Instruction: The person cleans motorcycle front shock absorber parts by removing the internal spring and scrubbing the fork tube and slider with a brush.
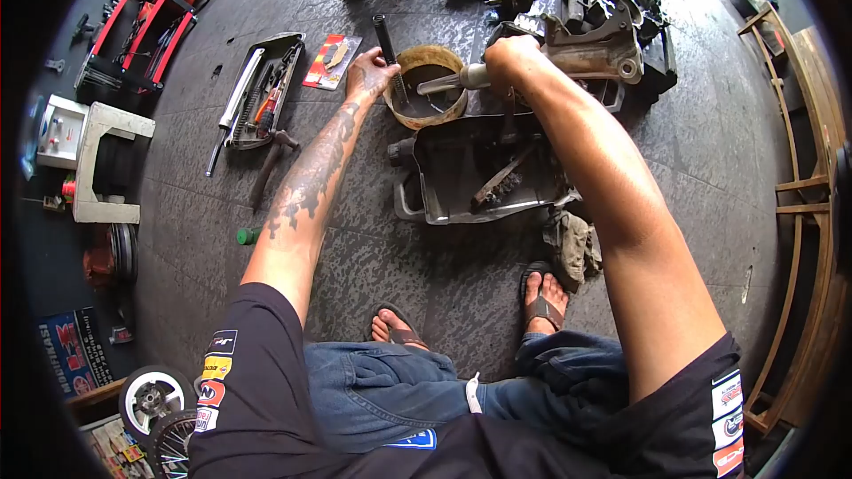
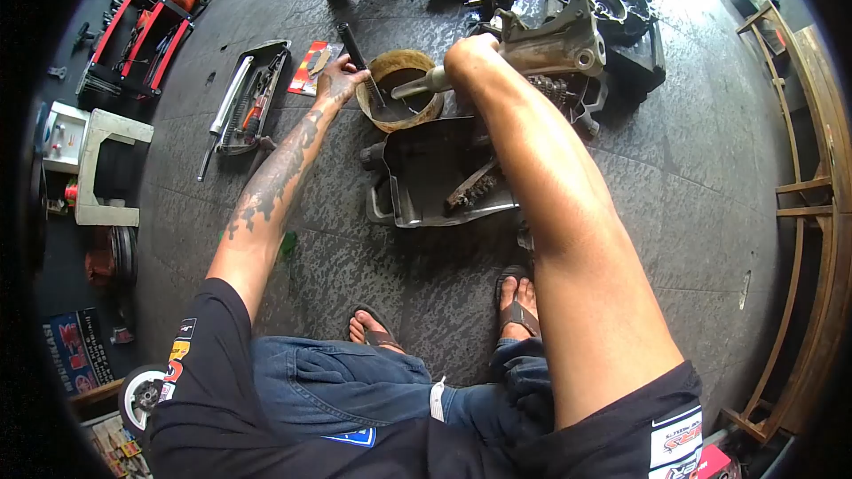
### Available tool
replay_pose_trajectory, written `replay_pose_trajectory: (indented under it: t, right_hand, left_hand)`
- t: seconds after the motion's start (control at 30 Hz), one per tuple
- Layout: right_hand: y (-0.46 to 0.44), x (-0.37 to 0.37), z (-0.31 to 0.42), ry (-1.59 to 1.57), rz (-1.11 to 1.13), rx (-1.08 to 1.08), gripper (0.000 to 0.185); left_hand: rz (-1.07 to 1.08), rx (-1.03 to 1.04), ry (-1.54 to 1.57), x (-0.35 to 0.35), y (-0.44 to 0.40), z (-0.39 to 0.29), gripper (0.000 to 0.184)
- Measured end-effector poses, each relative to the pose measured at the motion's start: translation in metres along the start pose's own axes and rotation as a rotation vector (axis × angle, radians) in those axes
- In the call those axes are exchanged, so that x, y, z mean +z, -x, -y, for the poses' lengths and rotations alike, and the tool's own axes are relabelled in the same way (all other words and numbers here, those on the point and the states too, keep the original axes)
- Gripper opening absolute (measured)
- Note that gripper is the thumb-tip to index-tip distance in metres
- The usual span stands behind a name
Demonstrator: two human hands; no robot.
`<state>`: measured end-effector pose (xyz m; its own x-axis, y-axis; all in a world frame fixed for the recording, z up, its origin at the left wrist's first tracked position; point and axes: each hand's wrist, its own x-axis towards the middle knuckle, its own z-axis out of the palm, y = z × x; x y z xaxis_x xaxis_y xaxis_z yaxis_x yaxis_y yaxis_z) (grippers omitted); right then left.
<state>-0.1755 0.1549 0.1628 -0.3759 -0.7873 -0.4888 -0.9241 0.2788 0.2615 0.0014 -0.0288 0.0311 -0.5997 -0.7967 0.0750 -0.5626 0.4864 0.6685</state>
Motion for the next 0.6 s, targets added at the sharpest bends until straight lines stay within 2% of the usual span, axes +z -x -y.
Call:
replay_pose_trajectory:
  t: [0.1, 0.23, 0.3, 0.5, 0.6]
  right_hand:
    - [-0.001, 0.004, -0.001, -0.011, -0.015, 0.0, 0.045]
    - [0.0, 0.002, -0.002, 0.015, 0.002, -0.022, 0.045]
    - [-0.001, 0.0, -0.003, 0.014, 0.036, -0.029, 0.044]
    - [-0.001, 0.0, -0.003, 0.046, 0.014, -0.02, 0.04]
    - [-0.004, 0.002, -0.002, 0.035, 0.012, -0.007, 0.038]
  left_hand:
    - [-0.034, 0.064, -0.039, 0.003, -0.004, 0.009, 0.032]
    - [-0.067, 0.016, -0.029, -0.001, -0.003, 0.008, 0.04]
    - [0.006, -0.035, -0.025, -0.006, -0.002, 0.006, 0.041]
    - [-0.023, -0.005, -0.097, -0.009, 0.006, 0.0, 0.031]
    - [-0.018, 0.026, -0.082, -0.009, 0.002, 0.007, 0.042]
